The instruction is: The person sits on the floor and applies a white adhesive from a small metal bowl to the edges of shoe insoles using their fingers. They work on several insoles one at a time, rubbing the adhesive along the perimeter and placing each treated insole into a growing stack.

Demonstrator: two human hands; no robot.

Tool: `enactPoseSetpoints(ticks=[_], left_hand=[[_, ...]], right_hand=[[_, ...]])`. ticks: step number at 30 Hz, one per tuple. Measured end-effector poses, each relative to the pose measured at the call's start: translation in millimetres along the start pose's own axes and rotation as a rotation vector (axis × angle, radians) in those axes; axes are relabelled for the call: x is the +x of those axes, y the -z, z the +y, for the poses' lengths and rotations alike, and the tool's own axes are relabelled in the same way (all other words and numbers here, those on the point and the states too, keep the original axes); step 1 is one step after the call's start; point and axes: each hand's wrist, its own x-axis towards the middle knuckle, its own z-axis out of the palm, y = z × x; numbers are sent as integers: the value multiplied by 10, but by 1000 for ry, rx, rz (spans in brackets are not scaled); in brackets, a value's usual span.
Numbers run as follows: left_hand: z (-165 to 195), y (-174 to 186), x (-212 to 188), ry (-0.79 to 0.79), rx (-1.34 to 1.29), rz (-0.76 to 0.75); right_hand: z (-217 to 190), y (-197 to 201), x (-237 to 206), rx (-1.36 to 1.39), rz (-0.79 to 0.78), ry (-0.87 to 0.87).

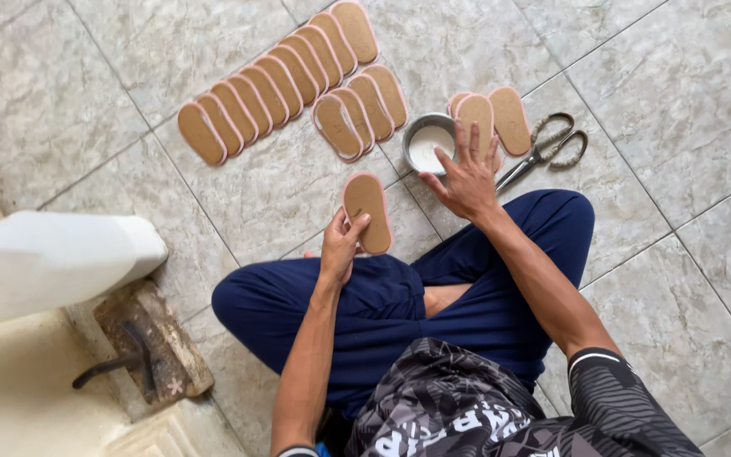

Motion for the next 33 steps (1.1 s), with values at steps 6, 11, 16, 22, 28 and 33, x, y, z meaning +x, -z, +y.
enactPoseSetpoints(ticks=[6,11,16,22,28,33], left_hand=[[214,-116,-34,-3,47,-112],[423,-248,-151,5,26,-131],[630,-402,-356,-20,-106,-248],[788,-555,-516,-12,-130,-270],[791,-600,-532,-28,-175,-268],[769,-600,-466,-37,-224,-216]], right_hand=[[69,53,-271,21,19,-30],[-50,290,-373,-1712,58,72],[-353,668,-525,119,-120,95],[-573,874,-520,1174,-151,55],[-627,850,-570,999,-61,84],[-770,810,-818,896,-40,122]])
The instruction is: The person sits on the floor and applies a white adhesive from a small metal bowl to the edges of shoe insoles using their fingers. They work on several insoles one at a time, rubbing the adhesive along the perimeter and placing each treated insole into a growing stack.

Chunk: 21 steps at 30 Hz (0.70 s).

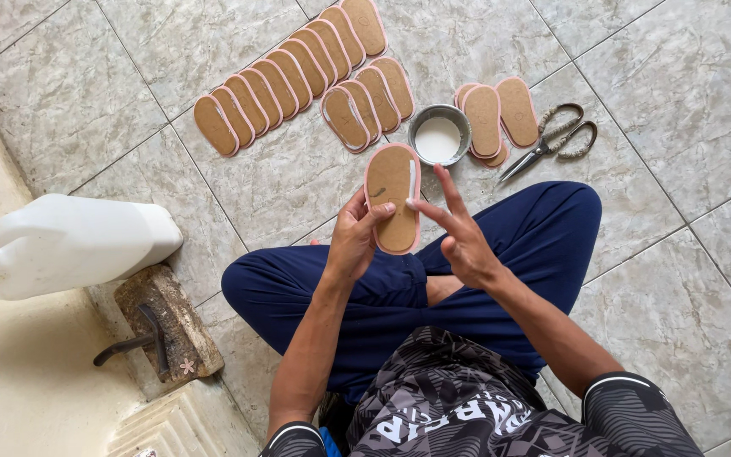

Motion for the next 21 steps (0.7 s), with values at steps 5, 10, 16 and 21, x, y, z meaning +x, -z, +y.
enactPoseSetpoints(ticks=[5,10,16,21], left_hand=[[62,8,51,-35,21,5],[136,-55,10,-19,106,-25],[165,-105,43,-107,37,25],[77,-115,53,-175,-37,116]], right_hand=[[-48,-14,-87,-47,10,65],[15,115,108,-97,7,30],[-14,62,125,-207,1,80],[-48,-43,-4,-227,37,73]])
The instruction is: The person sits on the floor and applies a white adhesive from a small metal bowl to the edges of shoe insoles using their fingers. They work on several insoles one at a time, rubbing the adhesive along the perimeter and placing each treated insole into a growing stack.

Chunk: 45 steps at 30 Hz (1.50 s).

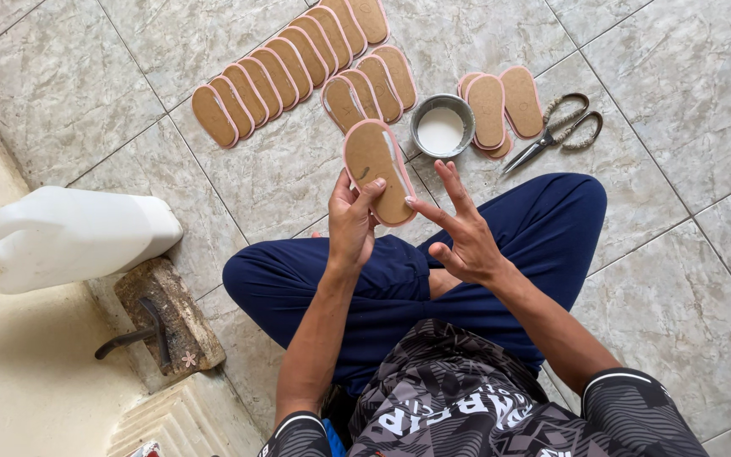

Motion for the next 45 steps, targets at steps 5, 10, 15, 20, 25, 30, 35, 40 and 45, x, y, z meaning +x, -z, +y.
enactPoseSetpoints(ticks=[5,10,15,20,25,30,35,40,45], left_hand=[[-172,-59,-17,-63,-88,139],[-274,-84,0,-131,-187,211],[-291,-165,25,-205,-282,275],[-239,-206,-30,-205,-265,265],[-328,-180,-2,-229,-318,315],[-667,63,213,-325,-376,408],[-603,841,368,-171,33,463],[-401,1213,85,26,137,359],[-344,1233,56,54,133,340]], right_hand=[[33,-62,-37,-13,50,-39],[4,-188,-72,3,89,-39],[-20,-270,-35,98,125,-69],[115,-173,119,17,126,-35],[94,-223,98,-180,138,14],[103,-396,22,153,82,-109],[779,-271,413,-281,114,-290],[1299,-158,752,-579,-59,-340],[1309,-156,643,-615,25,-190]])
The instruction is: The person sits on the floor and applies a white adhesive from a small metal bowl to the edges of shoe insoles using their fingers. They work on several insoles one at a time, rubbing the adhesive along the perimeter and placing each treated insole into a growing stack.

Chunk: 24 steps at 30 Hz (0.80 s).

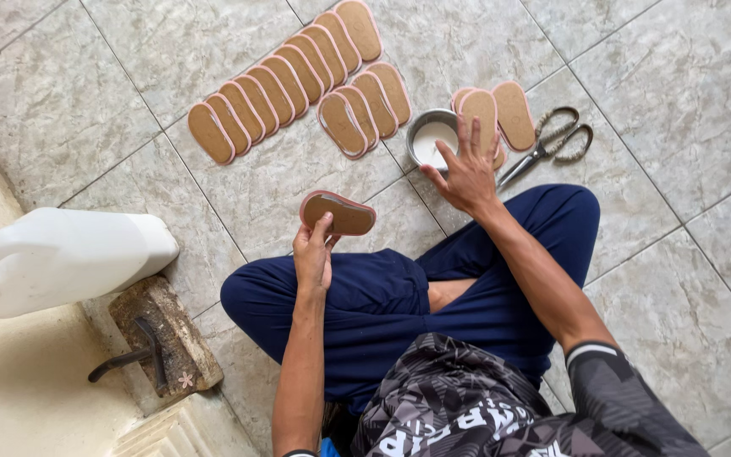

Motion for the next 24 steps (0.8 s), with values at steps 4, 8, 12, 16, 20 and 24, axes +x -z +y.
enactPoseSetpoints(ticks=[4,8,12,16,20,24], left_hand=[[77,-60,39,-5,53,-60],[253,-273,2,-38,181,-230],[476,-498,-183,26,216,-349],[642,-666,-413,43,246,-399],[769,-779,-558,50,275,-429],[807,-806,-617,66,281,-427]], right_hand=[[31,56,-184,-31,-26,-24],[21,230,-284,-46,-159,-158],[-125,584,-382,901,-66,-208],[-303,908,-463,992,-160,53],[-397,1001,-462,955,-192,106],[-404,932,-457,934,-174,96]])
